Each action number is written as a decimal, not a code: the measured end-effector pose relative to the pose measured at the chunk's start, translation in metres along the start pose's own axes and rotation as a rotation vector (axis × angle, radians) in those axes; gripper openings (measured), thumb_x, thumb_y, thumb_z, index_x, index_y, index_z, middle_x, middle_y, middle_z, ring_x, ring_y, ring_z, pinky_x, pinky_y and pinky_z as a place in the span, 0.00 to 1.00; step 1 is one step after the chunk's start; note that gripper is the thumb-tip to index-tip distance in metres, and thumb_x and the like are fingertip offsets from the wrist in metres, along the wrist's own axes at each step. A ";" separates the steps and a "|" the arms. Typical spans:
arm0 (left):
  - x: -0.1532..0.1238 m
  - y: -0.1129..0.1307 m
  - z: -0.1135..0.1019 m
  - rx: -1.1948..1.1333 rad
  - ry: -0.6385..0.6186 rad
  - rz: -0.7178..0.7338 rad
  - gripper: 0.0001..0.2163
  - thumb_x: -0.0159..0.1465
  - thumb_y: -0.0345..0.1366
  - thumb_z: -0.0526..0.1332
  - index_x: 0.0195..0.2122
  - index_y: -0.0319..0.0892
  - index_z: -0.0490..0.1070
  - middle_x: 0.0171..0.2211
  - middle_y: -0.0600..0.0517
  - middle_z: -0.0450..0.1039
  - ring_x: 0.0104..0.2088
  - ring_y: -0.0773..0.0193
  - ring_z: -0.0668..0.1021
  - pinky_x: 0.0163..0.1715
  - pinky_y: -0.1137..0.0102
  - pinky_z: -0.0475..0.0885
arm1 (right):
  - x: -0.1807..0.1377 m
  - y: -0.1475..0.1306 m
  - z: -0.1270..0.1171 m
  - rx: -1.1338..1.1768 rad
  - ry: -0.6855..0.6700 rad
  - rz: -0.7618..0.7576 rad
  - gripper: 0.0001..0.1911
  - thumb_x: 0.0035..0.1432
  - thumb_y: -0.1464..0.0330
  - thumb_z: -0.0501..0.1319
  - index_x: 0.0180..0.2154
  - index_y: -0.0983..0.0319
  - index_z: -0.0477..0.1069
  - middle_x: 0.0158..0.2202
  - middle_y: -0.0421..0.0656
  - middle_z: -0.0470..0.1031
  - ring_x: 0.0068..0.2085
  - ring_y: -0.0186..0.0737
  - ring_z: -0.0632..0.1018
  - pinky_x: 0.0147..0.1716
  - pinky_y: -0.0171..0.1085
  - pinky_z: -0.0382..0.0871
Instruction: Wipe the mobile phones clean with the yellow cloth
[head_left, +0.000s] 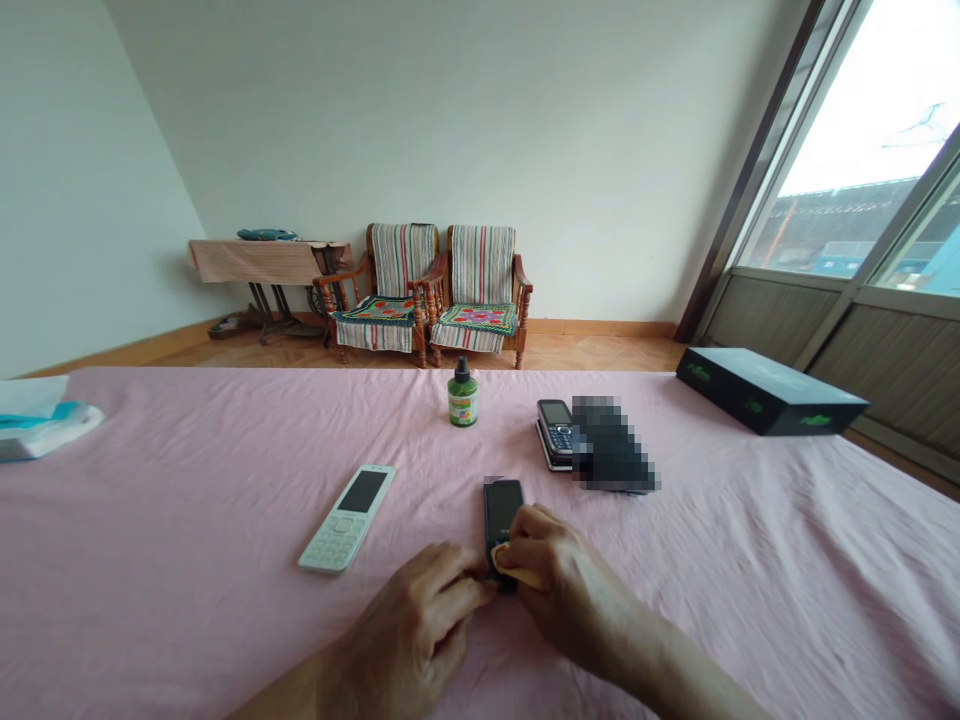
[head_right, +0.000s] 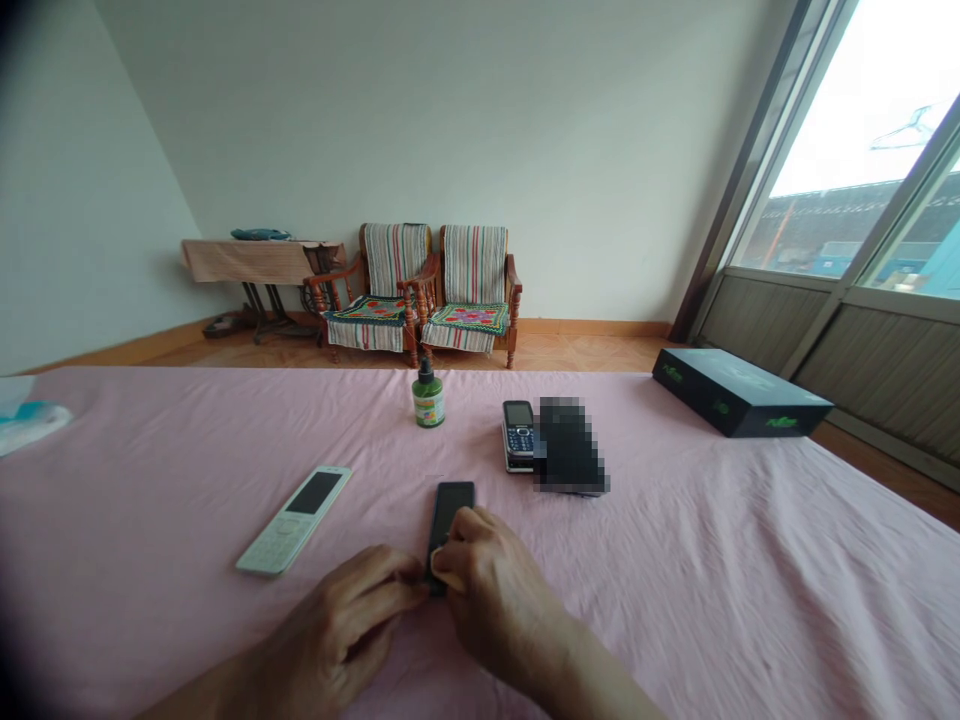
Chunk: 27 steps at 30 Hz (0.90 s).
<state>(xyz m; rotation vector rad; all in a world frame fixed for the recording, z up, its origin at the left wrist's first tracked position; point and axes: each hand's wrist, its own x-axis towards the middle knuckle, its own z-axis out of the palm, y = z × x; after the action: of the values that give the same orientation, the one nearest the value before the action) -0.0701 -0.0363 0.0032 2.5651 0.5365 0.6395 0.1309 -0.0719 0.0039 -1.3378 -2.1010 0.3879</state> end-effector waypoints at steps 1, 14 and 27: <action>0.000 0.000 0.000 0.003 0.008 0.007 0.21 0.60 0.18 0.52 0.50 0.45 0.69 0.47 0.47 0.69 0.48 0.58 0.73 0.49 0.63 0.72 | -0.002 0.001 -0.003 0.010 -0.010 0.012 0.14 0.51 0.85 0.55 0.22 0.63 0.66 0.29 0.39 0.64 0.32 0.33 0.67 0.29 0.32 0.58; -0.002 -0.006 0.004 0.013 0.019 0.029 0.19 0.60 0.18 0.52 0.48 0.44 0.70 0.48 0.47 0.70 0.49 0.58 0.73 0.50 0.63 0.72 | -0.003 0.018 -0.014 0.093 -0.034 0.072 0.15 0.49 0.86 0.53 0.20 0.63 0.66 0.28 0.38 0.64 0.30 0.30 0.69 0.28 0.31 0.57; 0.000 -0.007 0.004 0.020 0.033 0.045 0.20 0.59 0.18 0.51 0.48 0.43 0.70 0.48 0.46 0.69 0.49 0.58 0.73 0.49 0.62 0.73 | -0.003 0.024 -0.016 0.109 -0.022 0.080 0.15 0.51 0.84 0.54 0.21 0.63 0.68 0.27 0.38 0.65 0.31 0.31 0.70 0.29 0.31 0.57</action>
<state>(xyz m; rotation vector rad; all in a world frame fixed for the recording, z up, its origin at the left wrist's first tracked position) -0.0699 -0.0324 -0.0035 2.5956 0.5003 0.6967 0.1590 -0.0649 0.0018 -1.3615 -2.0183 0.5453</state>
